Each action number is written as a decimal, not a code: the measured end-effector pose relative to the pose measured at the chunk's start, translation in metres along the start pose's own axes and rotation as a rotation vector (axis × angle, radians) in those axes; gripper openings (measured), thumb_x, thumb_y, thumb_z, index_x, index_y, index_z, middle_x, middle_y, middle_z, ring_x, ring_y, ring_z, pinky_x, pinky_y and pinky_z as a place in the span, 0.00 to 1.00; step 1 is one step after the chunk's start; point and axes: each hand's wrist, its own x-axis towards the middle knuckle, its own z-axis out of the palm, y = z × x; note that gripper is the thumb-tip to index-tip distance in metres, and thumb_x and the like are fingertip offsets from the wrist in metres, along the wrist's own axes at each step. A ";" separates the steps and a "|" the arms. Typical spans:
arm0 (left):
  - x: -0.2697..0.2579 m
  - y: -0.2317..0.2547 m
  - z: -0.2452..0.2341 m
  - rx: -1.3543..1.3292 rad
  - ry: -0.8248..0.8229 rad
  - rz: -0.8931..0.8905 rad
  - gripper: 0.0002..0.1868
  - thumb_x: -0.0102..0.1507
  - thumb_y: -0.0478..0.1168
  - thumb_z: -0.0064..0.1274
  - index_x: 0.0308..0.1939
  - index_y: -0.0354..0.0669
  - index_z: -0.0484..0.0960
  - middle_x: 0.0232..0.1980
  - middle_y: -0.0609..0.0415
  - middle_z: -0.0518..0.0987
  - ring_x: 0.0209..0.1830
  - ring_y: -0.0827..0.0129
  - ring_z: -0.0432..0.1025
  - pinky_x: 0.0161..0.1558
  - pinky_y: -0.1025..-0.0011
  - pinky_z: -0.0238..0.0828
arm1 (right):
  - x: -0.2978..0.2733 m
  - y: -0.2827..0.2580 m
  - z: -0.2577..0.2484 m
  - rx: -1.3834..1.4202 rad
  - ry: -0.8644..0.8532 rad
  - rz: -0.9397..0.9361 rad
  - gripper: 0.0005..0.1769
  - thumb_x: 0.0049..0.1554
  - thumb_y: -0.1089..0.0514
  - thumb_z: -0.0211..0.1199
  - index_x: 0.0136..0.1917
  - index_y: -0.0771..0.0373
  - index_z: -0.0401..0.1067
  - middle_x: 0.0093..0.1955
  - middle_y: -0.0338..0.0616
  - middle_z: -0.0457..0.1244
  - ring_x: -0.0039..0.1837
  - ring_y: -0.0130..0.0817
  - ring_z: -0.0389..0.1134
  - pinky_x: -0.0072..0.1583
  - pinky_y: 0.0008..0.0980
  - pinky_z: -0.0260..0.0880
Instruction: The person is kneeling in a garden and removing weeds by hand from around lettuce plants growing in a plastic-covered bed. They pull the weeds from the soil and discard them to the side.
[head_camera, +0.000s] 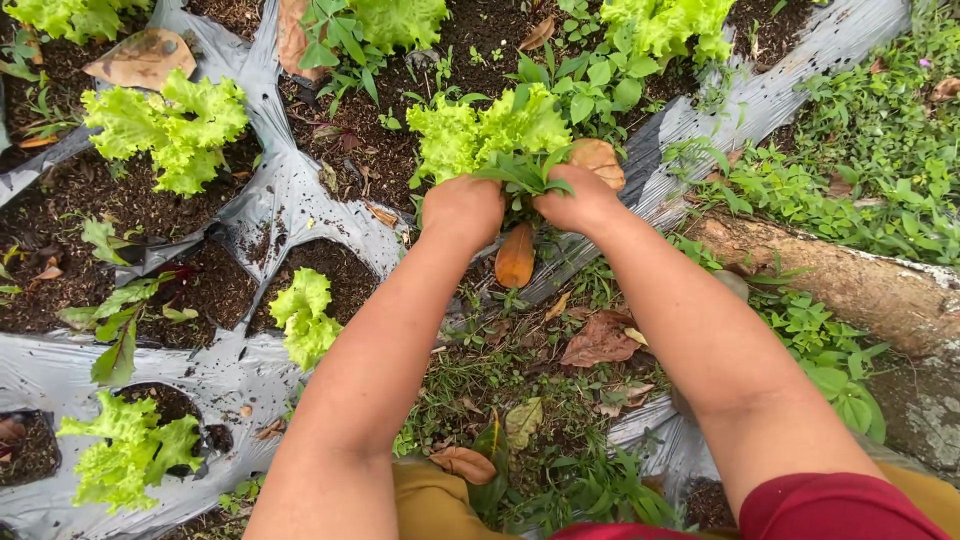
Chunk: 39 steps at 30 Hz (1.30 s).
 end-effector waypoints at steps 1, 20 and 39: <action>0.002 0.000 0.010 -0.001 -0.001 -0.001 0.18 0.67 0.45 0.43 0.40 0.41 0.88 0.37 0.40 0.85 0.41 0.42 0.81 0.34 0.47 0.77 | 0.000 -0.002 0.004 -0.001 -0.002 0.000 0.23 0.54 0.47 0.60 0.55 0.65 0.79 0.53 0.67 0.69 0.62 0.69 0.67 0.66 0.63 0.65; -0.015 -0.033 -0.019 -0.130 -0.108 -0.070 0.20 0.68 0.43 0.44 0.49 0.32 0.86 0.45 0.35 0.82 0.48 0.41 0.80 0.48 0.47 0.81 | -0.016 -0.015 0.039 0.249 0.014 -0.196 0.16 0.59 0.61 0.57 0.57 0.75 0.73 0.52 0.70 0.68 0.60 0.68 0.69 0.66 0.63 0.67; -0.047 -0.006 -0.091 -0.303 0.082 0.056 0.20 0.65 0.39 0.56 0.58 0.32 0.80 0.51 0.39 0.79 0.54 0.42 0.77 0.56 0.52 0.77 | 0.025 0.007 0.063 0.412 0.105 -0.092 0.21 0.50 0.48 0.64 0.50 0.65 0.76 0.49 0.58 0.69 0.60 0.62 0.69 0.62 0.55 0.65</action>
